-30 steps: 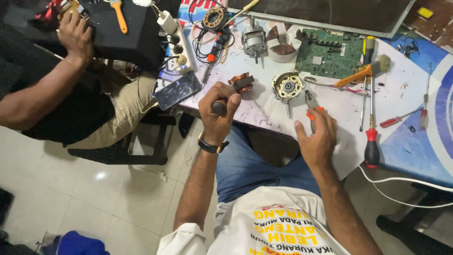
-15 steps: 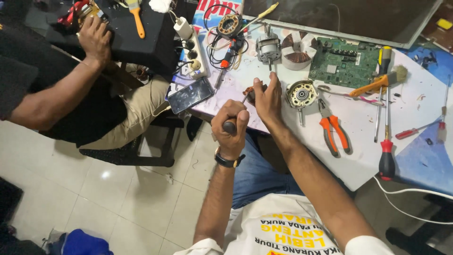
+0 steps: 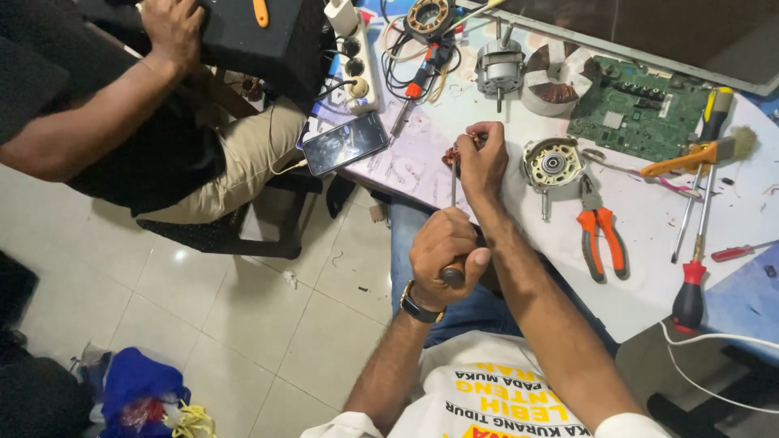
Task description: The person is disassembling a small electric motor stator using pliers and a screwdriver at a repair bench.
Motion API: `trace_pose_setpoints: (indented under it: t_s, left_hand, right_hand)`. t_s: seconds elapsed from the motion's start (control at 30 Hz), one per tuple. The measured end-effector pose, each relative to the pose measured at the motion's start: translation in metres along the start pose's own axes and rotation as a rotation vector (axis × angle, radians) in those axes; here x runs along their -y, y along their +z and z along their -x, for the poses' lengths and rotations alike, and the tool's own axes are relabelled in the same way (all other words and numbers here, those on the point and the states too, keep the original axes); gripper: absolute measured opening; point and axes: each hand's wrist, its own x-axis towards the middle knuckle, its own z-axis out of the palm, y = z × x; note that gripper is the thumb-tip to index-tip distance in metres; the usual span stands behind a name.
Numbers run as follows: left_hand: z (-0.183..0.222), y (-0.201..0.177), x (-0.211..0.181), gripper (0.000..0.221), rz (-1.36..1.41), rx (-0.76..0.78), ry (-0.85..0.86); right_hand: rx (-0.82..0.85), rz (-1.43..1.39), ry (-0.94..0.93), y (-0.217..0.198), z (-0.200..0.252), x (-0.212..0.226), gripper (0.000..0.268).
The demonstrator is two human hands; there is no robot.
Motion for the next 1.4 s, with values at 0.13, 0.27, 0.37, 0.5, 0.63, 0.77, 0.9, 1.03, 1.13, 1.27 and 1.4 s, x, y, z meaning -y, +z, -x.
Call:
trace_pose_setpoints:
  t_s: [0.13,0.27,0.37,0.5,0.63,0.77,0.9,1.03,1.13,1.27,1.4]
  left_hand:
    - [-0.003,0.001,0.003,0.03,-0.004,-0.045,-0.013]
    - [-0.003,0.004,0.005,0.03,-0.029,-0.06,-0.024]
    - [-0.01,0.002,0.0,0.029,-0.036,-0.102,-0.088]
    - [-0.011,0.001,0.002,0.029,-0.054,-0.112,-0.106]
    - [-0.02,0.0,0.005,0.029,-0.055,-0.109,-0.112]
    - [-0.039,-0.003,0.004,0.031,-0.063,-0.123,-0.166]
    - [-0.038,0.004,-0.004,0.031,-0.102,-0.025,-0.104]
    - [-0.012,0.022,-0.028,0.029,-0.113,0.146,-0.09]
    - [0.013,0.034,-0.038,0.025,-0.107,0.221,-0.108]
    - [0.039,0.038,-0.049,0.024,-0.215,0.293,-0.154]
    - [0.071,0.033,-0.049,0.055,-0.402,0.423,-0.17]
  right_hand:
    - [-0.059,-0.103,-0.139,-0.003,0.005,0.004,0.023]
    - [-0.111,-0.179,-0.241,0.0,0.004,0.003,0.023]
    - [-0.095,-0.225,-0.274,0.001,0.003,0.007,0.022]
    - [-0.078,-0.281,-0.312,0.003,0.004,0.008,0.023]
    - [-0.065,-0.394,-0.324,0.001,0.012,0.024,0.024]
    - [-0.098,-0.447,-0.337,0.009,0.005,0.01,0.025]
    - [-0.107,-0.411,-0.333,0.005,-0.006,-0.007,0.038]
    - [-0.054,-0.4,-0.297,-0.016,0.004,-0.015,0.047]
    - [0.008,-0.318,-0.326,-0.042,0.016,-0.019,0.068]
    - [0.202,-0.377,-0.238,-0.104,0.082,0.014,0.067]
    - [0.437,-0.3,-0.049,-0.146,0.114,-0.041,0.05]
